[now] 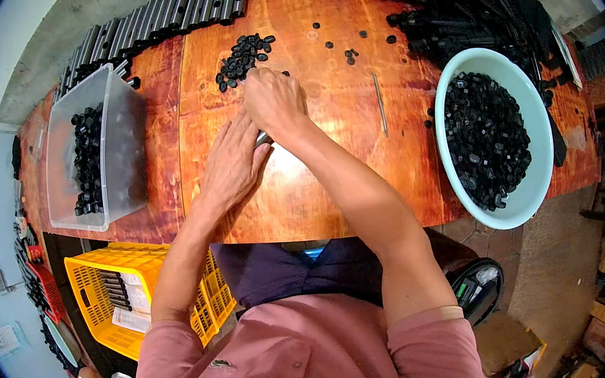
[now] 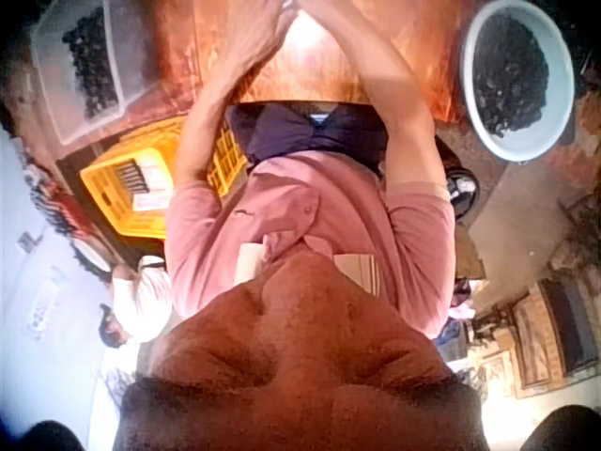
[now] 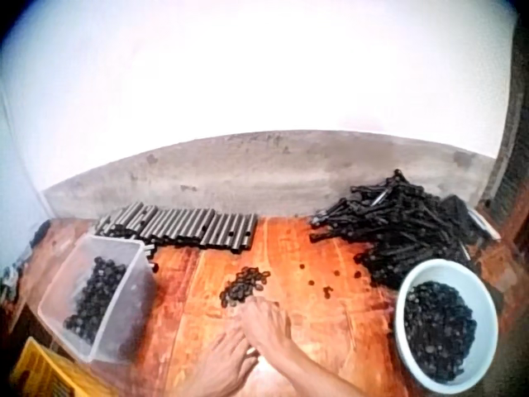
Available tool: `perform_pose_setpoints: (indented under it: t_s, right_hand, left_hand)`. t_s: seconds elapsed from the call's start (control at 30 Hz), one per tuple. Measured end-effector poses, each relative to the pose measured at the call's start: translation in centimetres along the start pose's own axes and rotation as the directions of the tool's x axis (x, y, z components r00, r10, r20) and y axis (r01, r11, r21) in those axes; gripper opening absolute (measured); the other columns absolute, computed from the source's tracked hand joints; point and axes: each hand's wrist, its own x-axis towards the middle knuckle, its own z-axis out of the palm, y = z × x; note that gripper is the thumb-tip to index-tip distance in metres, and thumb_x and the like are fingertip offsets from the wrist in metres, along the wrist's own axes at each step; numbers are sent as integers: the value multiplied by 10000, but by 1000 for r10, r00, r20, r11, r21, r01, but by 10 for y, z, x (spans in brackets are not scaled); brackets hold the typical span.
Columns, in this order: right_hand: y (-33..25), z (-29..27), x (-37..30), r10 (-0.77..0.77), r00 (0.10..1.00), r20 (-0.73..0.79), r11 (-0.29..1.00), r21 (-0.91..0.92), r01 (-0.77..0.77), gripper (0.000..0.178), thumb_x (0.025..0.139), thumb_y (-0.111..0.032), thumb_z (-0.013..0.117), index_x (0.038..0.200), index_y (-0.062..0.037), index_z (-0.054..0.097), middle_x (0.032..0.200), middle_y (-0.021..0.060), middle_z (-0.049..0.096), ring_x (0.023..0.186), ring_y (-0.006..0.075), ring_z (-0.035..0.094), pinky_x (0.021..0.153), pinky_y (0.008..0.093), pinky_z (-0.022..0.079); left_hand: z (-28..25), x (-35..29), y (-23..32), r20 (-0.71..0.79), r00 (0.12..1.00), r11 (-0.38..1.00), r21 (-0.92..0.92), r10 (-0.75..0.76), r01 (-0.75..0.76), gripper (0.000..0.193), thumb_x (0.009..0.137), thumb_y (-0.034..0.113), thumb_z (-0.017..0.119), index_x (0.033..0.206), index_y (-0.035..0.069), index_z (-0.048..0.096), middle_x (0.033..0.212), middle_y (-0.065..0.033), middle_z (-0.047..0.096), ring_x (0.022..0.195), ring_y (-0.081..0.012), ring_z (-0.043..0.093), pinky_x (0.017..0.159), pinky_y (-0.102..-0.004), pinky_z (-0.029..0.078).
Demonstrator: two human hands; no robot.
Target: The person assembles small black plastic caps onto cylindrical metal rods at a wooden workbench. They pick up a rod, attach a cap, and place the finished unit into a yellow crate, repeating this process continuously.
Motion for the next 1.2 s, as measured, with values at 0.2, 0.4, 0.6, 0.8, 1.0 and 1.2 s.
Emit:
perform_pose_setpoints:
  t_s: [0.2, 0.4, 0.6, 0.8, 1.0, 1.2]
  right_hand:
    - [-3, -8, -2, 79, 996, 50, 997, -21, -78, 201, 914, -132, 546, 912, 37, 655, 932, 249, 696, 899, 412, 694, 759, 505, 549]
    - [-6, -13, 5, 63, 997, 46, 998, 14, -64, 269, 951, -202, 536, 914, 28, 671, 905, 264, 688, 856, 433, 685, 718, 505, 534]
    - [52, 7, 7, 309, 950, 54, 649, 718, -252, 375, 990, -318, 592, 779, -8, 594, 666, 47, 540, 643, 161, 523, 609, 333, 441]
    - [53, 13, -8, 84, 996, -25, 850, 523, -59, 282, 981, -251, 615, 886, 9, 665, 793, 48, 614, 763, 147, 555, 700, 324, 467]
    - [60, 3, -7, 77, 994, 79, 768, 631, -110, 322, 1044, -232, 559, 801, -22, 548, 720, -24, 448, 658, 94, 397, 589, 277, 362]
    - [69, 0, 1, 19, 997, 77, 856, 514, -56, 338, 1046, -268, 563, 829, -10, 543, 720, -18, 442, 655, 106, 383, 584, 290, 342]
  left_hand:
    - [2, -3, 3, 28, 1000, 1000, -2, 8, -8, 537, 974, 248, 593, 1431, 20, 427, 1476, -180, 466, 1415, -335, 391, 1162, -517, 310]
    - [-6, -2, 7, -88, 996, 998, 67, -2, 7, 489, 917, 252, 662, 1328, 29, 522, 1249, -171, 555, 1258, -333, 493, 1097, -491, 349]
    - [-22, -32, 7, -157, 893, 849, -414, -422, 328, 369, 935, 185, 649, 1252, 16, 566, 1102, -165, 633, 1076, -303, 593, 929, -452, 448]
    - [-42, -148, 26, 168, 765, -215, -976, -622, 39, 306, 1013, 264, 586, 1204, 26, 568, 982, -103, 708, 782, -134, 669, 712, -268, 545]
    - [-65, -293, 24, 119, 565, -77, -992, -817, 98, 358, 996, 343, 626, 1176, 36, 665, 914, -31, 674, 783, -89, 607, 698, -243, 490]
    - [-135, -450, -19, -180, -2, 138, -759, -984, 637, 318, 916, 271, 694, 1107, 17, 705, 856, -28, 681, 758, -103, 597, 707, -260, 496]
